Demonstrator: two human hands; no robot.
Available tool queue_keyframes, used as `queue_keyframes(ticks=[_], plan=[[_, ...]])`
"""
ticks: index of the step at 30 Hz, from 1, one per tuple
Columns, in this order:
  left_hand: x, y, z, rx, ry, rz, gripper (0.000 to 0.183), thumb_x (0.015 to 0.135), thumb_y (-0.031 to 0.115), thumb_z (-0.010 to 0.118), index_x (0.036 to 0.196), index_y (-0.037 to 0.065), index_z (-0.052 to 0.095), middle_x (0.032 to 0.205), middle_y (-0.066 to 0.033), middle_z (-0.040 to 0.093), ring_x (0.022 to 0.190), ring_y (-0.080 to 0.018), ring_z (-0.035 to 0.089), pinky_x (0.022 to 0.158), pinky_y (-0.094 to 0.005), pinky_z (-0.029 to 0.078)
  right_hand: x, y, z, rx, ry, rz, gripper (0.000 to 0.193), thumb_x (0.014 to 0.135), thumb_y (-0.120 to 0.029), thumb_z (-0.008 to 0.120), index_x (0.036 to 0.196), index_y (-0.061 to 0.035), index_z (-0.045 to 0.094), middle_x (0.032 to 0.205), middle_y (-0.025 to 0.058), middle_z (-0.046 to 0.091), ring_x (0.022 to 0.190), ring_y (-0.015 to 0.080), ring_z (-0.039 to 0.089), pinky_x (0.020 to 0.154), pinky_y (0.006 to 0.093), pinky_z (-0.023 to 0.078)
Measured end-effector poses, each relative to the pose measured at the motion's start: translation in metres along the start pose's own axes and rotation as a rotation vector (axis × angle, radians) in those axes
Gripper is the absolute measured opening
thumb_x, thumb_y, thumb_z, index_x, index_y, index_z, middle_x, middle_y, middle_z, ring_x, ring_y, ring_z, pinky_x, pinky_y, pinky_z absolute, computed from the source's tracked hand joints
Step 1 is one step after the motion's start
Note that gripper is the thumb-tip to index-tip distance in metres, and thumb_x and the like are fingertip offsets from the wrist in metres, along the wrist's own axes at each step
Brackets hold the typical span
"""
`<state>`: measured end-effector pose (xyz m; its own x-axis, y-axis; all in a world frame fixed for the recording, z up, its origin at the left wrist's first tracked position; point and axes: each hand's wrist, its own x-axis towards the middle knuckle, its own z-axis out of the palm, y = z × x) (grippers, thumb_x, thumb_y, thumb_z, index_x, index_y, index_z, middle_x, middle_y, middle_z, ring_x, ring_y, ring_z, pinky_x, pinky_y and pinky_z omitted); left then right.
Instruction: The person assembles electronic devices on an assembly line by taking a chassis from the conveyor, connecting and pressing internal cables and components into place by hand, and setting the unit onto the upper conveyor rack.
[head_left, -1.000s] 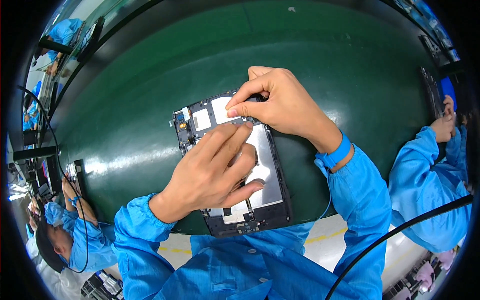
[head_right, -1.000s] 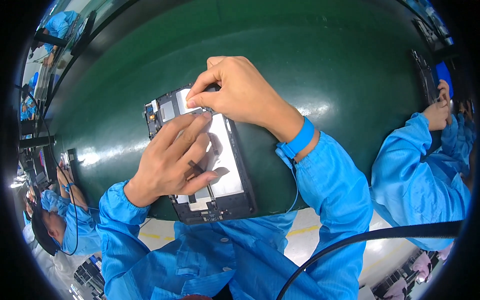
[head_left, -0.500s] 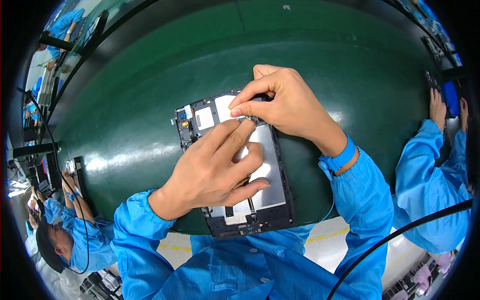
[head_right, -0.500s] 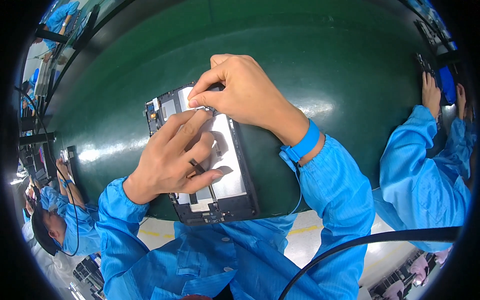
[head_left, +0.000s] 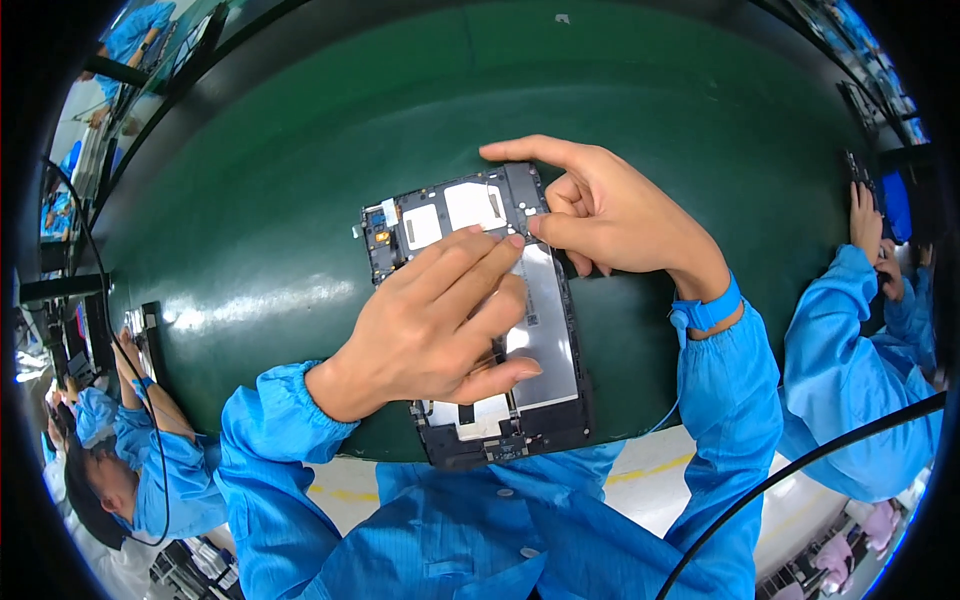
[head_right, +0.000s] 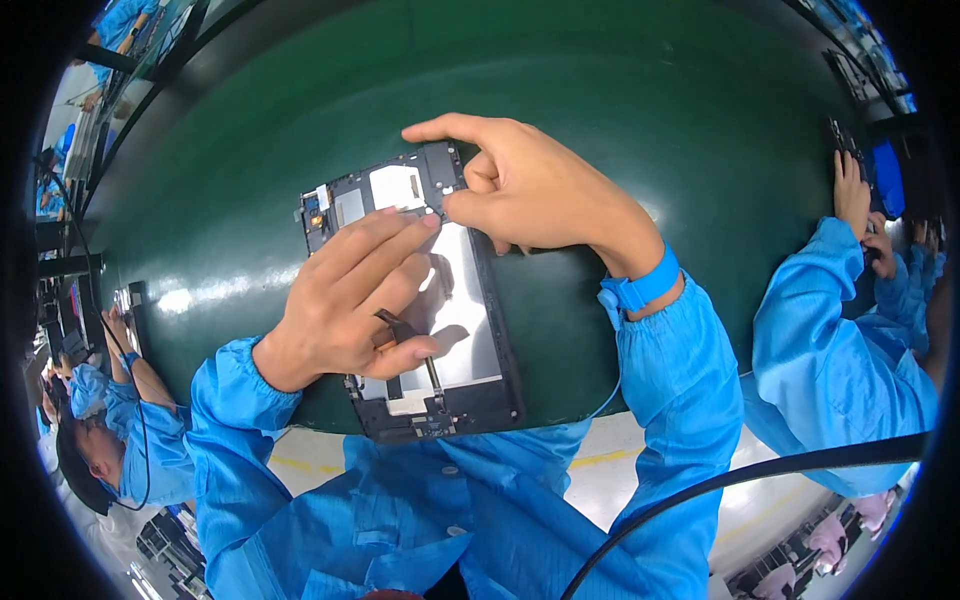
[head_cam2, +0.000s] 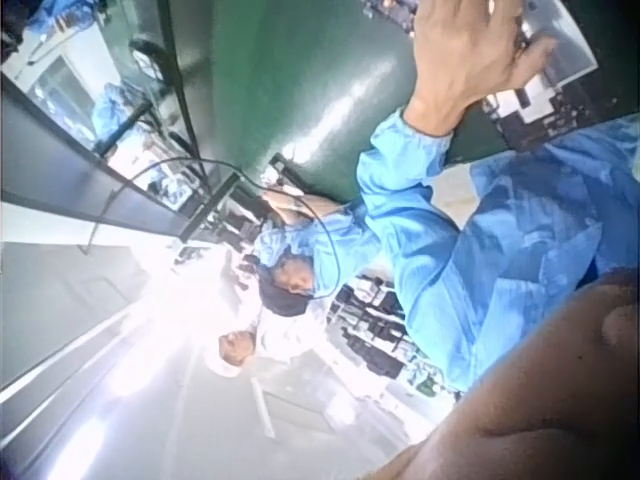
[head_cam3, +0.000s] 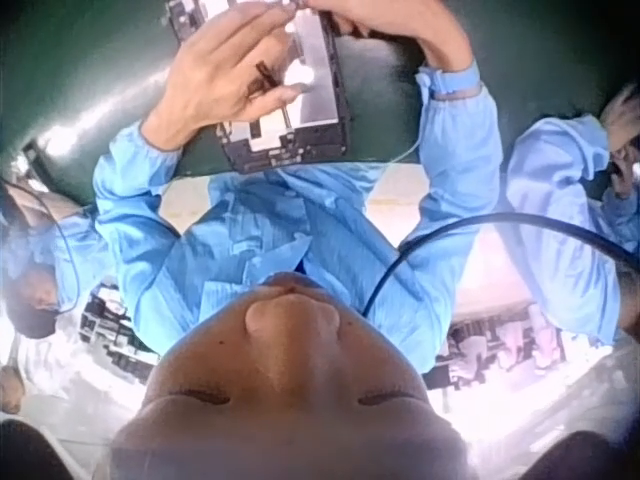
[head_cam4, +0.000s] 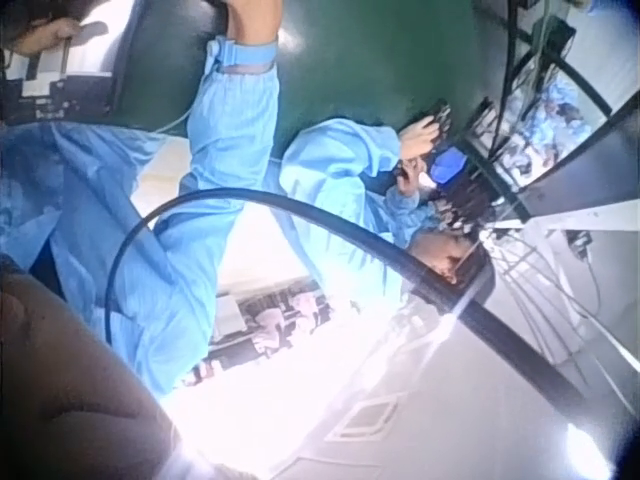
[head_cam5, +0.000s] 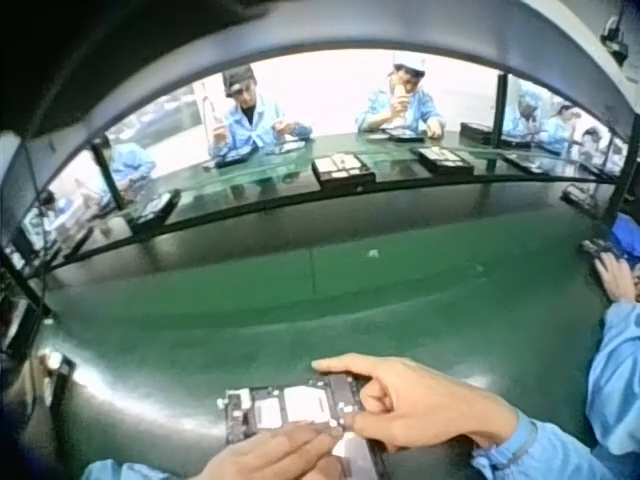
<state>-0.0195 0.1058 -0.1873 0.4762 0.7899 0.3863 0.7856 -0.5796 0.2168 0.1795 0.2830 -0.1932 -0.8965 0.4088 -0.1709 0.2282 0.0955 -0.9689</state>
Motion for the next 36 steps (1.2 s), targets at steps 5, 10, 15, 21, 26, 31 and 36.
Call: queue_keyframes(ticks=[5, 10, 15, 21, 26, 31, 36], plan=[[0.0, 0.003, -0.002, 0.066, 0.092, 0.004, 0.055, 0.093, 0.058, 0.075, 0.106, 0.004, 0.071, 0.126, -0.022, 0.073, 0.113, -0.039, 0.072, 0.102, -0.0533, 0.059, -0.003, 0.002, -0.002, 0.072, -0.014, 0.039, 0.071, 0.096, 0.001, 0.063, 0.165, -0.0039, 0.051, 0.065, 0.0021, 0.065, 0.051, 0.0093, 0.064, 0.045, 0.0247, 0.047], [-0.018, 0.004, -0.006, 0.135, 0.183, 0.03, 0.054, 0.097, 0.06, 0.068, 0.099, 0.006, 0.075, 0.124, -0.0188, 0.073, 0.104, -0.0337, 0.071, 0.089, -0.0463, 0.058, -0.004, 0.002, -0.004, 0.074, -0.033, 0.022, 0.072, 0.097, 0.0, 0.065, 0.167, -0.0039, 0.048, 0.067, 0.0016, 0.064, 0.054, 0.0087, 0.065, 0.045, 0.0241, 0.048], [-0.054, -0.002, -0.013, 0.214, 0.543, 0.003, 0.032, 0.096, 0.038, 0.065, 0.104, 0.012, 0.081, 0.103, -0.0121, 0.07, 0.09, -0.0263, 0.064, 0.081, -0.0475, 0.055, -0.004, 0.005, 0.005, 0.079, -0.025, 0.035, 0.071, 0.098, 0.0, 0.066, 0.167, -0.005, 0.049, 0.067, -0.0007, 0.059, 0.056, 0.0075, 0.061, 0.051, 0.0241, 0.045], [-0.074, 0.026, -0.005, -0.03, 0.276, 0.631, 0.025, 0.093, 0.02, 0.069, 0.115, 0.008, 0.072, 0.11, -0.0066, 0.069, 0.1, -0.0221, 0.065, 0.084, -0.0413, 0.058, -0.002, -0.001, 0.008, 0.041, 0.033, 0.075, 0.066, 0.098, -0.001, 0.067, 0.163, -0.0053, 0.054, 0.067, -0.0011, 0.059, 0.054, 0.0067, 0.056, 0.054, 0.0242, 0.041], [-0.061, 0.059, 0.013, -0.149, -0.053, 0.571, 0.032, 0.107, 0.023, 0.059, 0.133, 0.008, 0.071, 0.151, -0.0115, 0.064, 0.134, -0.0258, 0.063, 0.119, -0.048, 0.047, 0.0, -0.002, 0.012, -0.013, 0.065, 0.091, 0.065, 0.098, -0.002, 0.067, 0.162, -0.0059, 0.055, 0.064, -0.0024, 0.057, 0.053, 0.0062, 0.056, 0.056, 0.0238, 0.042], [-0.055, 0.064, 0.011, -0.088, -0.192, 0.462, 0.038, 0.107, 0.03, 0.058, 0.135, 0.009, 0.071, 0.176, -0.0164, 0.045, 0.167, -0.032, 0.036, 0.137, -0.0528, 0.028, -0.005, -0.002, 0.015, 0.008, 0.107, 0.077, 0.066, 0.099, -0.002, 0.068, 0.163, -0.006, 0.054, 0.062, -0.0049, 0.052, 0.055, 0.0061, 0.057, 0.06, 0.023, 0.043], [-0.05, 0.057, 0.002, -0.239, -0.265, 0.329, 0.035, 0.099, 0.024, 0.068, 0.128, 0.007, 0.073, 0.178, -0.0208, 0.039, 0.17, -0.0347, 0.029, 0.139, -0.0539, 0.025, -0.004, -0.001, 0.019, 0.058, 0.174, 0.005, 0.072, 0.103, -0.007, 0.068, 0.17, -0.0071, 0.044, 0.081, -0.0005, 0.061, 0.071, 0.0078, 0.064, 0.056, 0.0224, 0.047]])
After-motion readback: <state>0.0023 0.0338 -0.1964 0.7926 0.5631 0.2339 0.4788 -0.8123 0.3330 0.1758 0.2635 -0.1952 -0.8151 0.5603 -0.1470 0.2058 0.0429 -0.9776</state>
